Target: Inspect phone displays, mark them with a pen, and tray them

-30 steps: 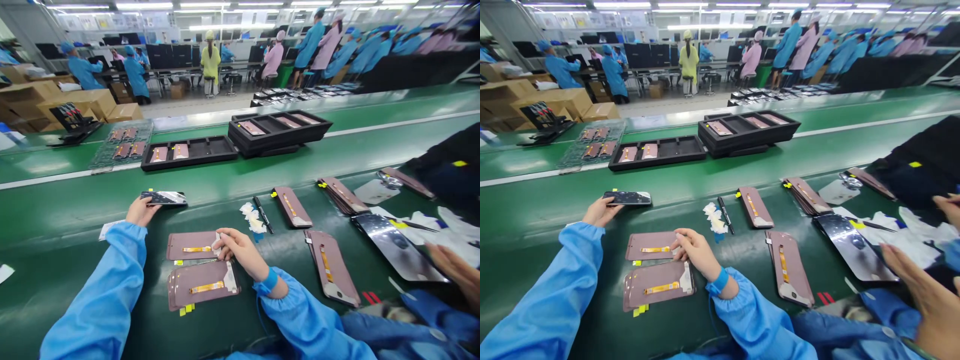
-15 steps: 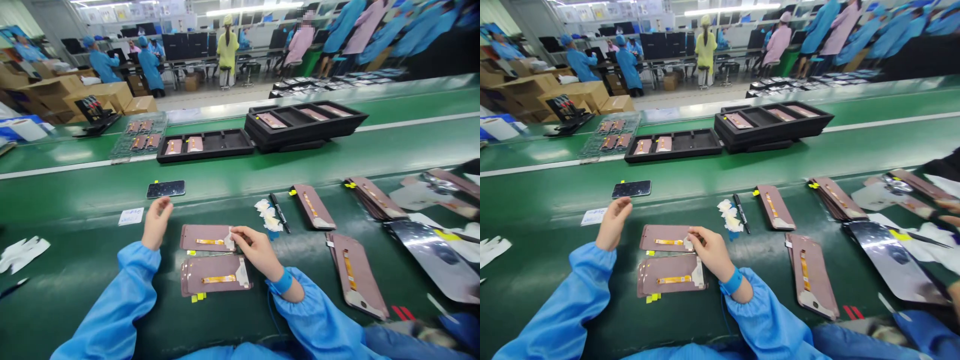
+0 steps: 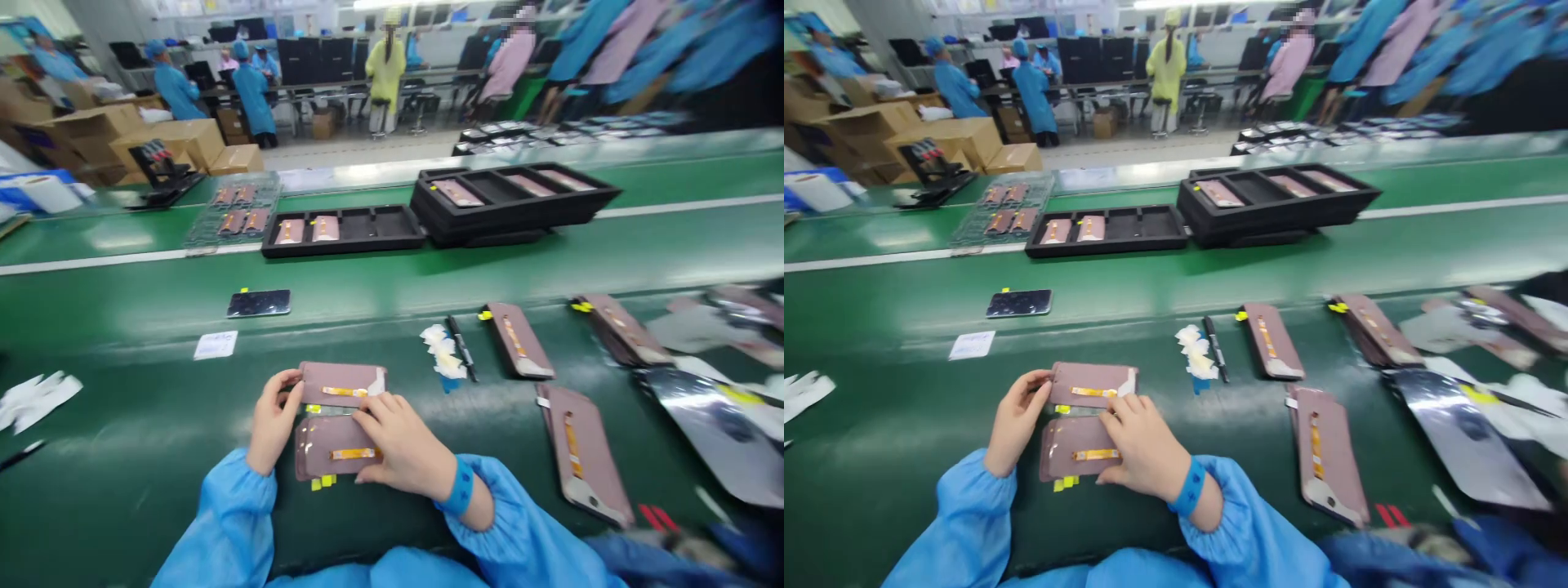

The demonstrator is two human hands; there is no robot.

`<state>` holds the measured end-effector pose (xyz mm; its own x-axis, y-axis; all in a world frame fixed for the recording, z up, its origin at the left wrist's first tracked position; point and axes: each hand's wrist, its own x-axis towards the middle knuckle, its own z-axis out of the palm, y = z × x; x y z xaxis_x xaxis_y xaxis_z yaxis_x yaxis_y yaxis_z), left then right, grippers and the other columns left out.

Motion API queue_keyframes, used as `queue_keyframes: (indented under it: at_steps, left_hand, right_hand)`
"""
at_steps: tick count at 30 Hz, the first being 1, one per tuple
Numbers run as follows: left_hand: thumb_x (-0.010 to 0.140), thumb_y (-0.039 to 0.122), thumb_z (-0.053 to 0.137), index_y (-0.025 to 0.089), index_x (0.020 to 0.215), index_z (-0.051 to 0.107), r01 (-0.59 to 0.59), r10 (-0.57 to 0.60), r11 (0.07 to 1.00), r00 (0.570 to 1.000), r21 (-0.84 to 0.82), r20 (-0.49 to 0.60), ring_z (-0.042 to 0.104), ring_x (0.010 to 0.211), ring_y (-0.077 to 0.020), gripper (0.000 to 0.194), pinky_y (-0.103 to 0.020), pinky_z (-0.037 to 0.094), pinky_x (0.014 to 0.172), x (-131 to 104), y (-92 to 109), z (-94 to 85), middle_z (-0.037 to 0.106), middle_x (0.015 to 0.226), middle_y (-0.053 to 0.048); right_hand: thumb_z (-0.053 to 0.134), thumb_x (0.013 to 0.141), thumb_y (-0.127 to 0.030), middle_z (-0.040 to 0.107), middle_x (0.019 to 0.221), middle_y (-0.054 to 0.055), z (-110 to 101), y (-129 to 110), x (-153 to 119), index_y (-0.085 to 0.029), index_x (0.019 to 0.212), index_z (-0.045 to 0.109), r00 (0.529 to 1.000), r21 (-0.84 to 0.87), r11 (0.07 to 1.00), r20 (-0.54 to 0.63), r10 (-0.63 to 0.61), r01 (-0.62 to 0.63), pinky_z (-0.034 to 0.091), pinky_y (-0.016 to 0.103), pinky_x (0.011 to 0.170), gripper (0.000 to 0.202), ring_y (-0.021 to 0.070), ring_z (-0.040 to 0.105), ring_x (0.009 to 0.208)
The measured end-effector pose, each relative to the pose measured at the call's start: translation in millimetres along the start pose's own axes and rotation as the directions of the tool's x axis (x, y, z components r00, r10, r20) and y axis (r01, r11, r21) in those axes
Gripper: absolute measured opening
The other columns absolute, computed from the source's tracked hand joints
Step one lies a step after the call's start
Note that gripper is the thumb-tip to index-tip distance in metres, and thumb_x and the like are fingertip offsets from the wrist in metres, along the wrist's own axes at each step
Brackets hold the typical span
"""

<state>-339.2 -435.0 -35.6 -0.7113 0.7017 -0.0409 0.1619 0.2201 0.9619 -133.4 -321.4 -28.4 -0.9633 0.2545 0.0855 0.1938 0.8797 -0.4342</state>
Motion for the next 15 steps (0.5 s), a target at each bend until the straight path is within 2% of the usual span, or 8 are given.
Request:
queue_keyframes:
  at_steps: [4, 6, 7, 8, 9, 11, 13, 15]
  left_hand:
    - [0.076, 0.054, 0.063, 0.020, 0.108, 0.062, 0.018, -0.019, 0.988, 1.000, 0.151, 0.006, 0.062, 0.101, -0.0266, 0.047, -0.039, 0.047, 0.092, 8.0, -5.7, -3.3, 0.064, 0.116, -0.009]
    - [0.075, 0.059, 0.062, 0.023, 0.109, 0.062, 0.032, -0.037, 0.980, 0.999, 0.198, 0.020, 0.062, 0.101, -0.0274, 0.049, -0.040, 0.048, 0.092, 13.8, -9.9, -5.5, 0.065, 0.116, -0.007]
    - [0.074, 0.061, 0.062, 0.025, 0.109, 0.062, 0.034, -0.042, 0.976, 0.999, 0.216, 0.032, 0.063, 0.102, -0.0279, 0.050, -0.040, 0.049, 0.092, 16.1, -11.6, -6.5, 0.065, 0.116, -0.006]
    - [0.073, 0.063, 0.061, 0.026, 0.109, 0.062, 0.036, -0.045, 0.972, 0.998, 0.233, 0.034, 0.063, 0.101, -0.0284, 0.051, -0.039, 0.051, 0.090, 17.9, -12.7, -7.4, 0.066, 0.116, -0.005]
    - [0.072, 0.064, 0.061, 0.028, 0.109, 0.063, 0.040, -0.051, 0.968, 0.998, 0.247, 0.039, 0.064, 0.100, -0.0288, 0.052, -0.038, 0.053, 0.086, 19.0, -13.4, -8.1, 0.067, 0.115, -0.004]
    - [0.070, 0.067, 0.061, 0.030, 0.109, 0.063, 0.058, -0.074, 0.960, 0.996, 0.273, 0.049, 0.066, 0.097, -0.0294, 0.054, -0.036, 0.056, 0.076, 19.9, -13.7, -9.0, 0.069, 0.111, -0.003]
    - [0.069, 0.069, 0.060, 0.031, 0.111, 0.063, 0.078, -0.102, 0.948, 0.993, 0.308, 0.061, 0.066, 0.095, -0.0304, 0.056, -0.036, 0.057, 0.068, 20.8, -14.4, -9.3, 0.070, 0.109, -0.003]
    - [0.067, 0.071, 0.060, 0.032, 0.110, 0.063, 0.078, -0.107, 0.939, 0.992, 0.335, 0.069, 0.066, 0.094, -0.0317, 0.058, -0.037, 0.057, 0.064, 23.1, -17.7, -9.3, 0.069, 0.110, -0.004]
  right_hand:
    - [0.071, 0.068, -0.067, 0.058, 0.117, 0.012, -8.7, 6.3, -1.0, -0.018, 0.122, 0.056, 0.998, 0.056, 0.998, -0.069, 0.007, -0.003, 0.044, 0.044, 0.087, 0.074, 0.0293, 0.052, 0.102]
    - [0.067, 0.077, -0.061, 0.059, 0.114, 0.010, -17.0, 15.9, -14.4, -0.020, 0.122, 0.056, 0.971, 0.101, 0.986, -0.188, 0.151, -0.134, 0.046, 0.041, 0.087, 0.061, 0.0263, 0.053, 0.100]
    - [0.065, 0.082, -0.054, 0.059, 0.112, 0.010, -21.3, 22.2, -26.0, -0.020, 0.121, 0.057, 0.930, 0.116, 0.965, -0.262, 0.258, -0.235, 0.046, 0.039, 0.087, 0.052, 0.0253, 0.054, 0.100]
    - [0.063, 0.086, -0.047, 0.060, 0.110, 0.010, -25.4, 29.5, -40.6, -0.019, 0.118, 0.058, 0.864, 0.119, 0.928, -0.338, 0.372, -0.353, 0.047, 0.038, 0.088, 0.043, 0.0250, 0.054, 0.101]
    - [0.062, 0.088, -0.042, 0.060, 0.109, 0.012, -29.0, 37.5, -57.4, -0.018, 0.115, 0.058, 0.779, 0.104, 0.874, -0.413, 0.471, -0.474, 0.047, 0.039, 0.089, 0.036, 0.0257, 0.055, 0.101]
    - [0.060, 0.089, -0.041, 0.060, 0.106, 0.016, -34.6, 54.5, -94.1, -0.014, 0.112, 0.059, 0.586, 0.003, 0.696, -0.537, 0.607, -0.718, 0.047, 0.042, 0.087, 0.036, 0.0301, 0.057, 0.101]
    - [0.057, 0.088, -0.051, 0.060, 0.101, 0.021, -38.2, 70.2, -126.8, -0.009, 0.111, 0.060, 0.382, -0.114, 0.399, -0.607, 0.697, -0.910, 0.048, 0.046, 0.078, 0.048, 0.0358, 0.058, 0.095]
    - [0.050, 0.088, -0.060, 0.059, 0.097, 0.024, -40.5, 82.5, -148.4, -0.005, 0.110, 0.060, 0.183, -0.142, 0.120, -0.617, 0.765, -0.982, 0.048, 0.046, 0.070, 0.060, 0.0389, 0.060, 0.090]
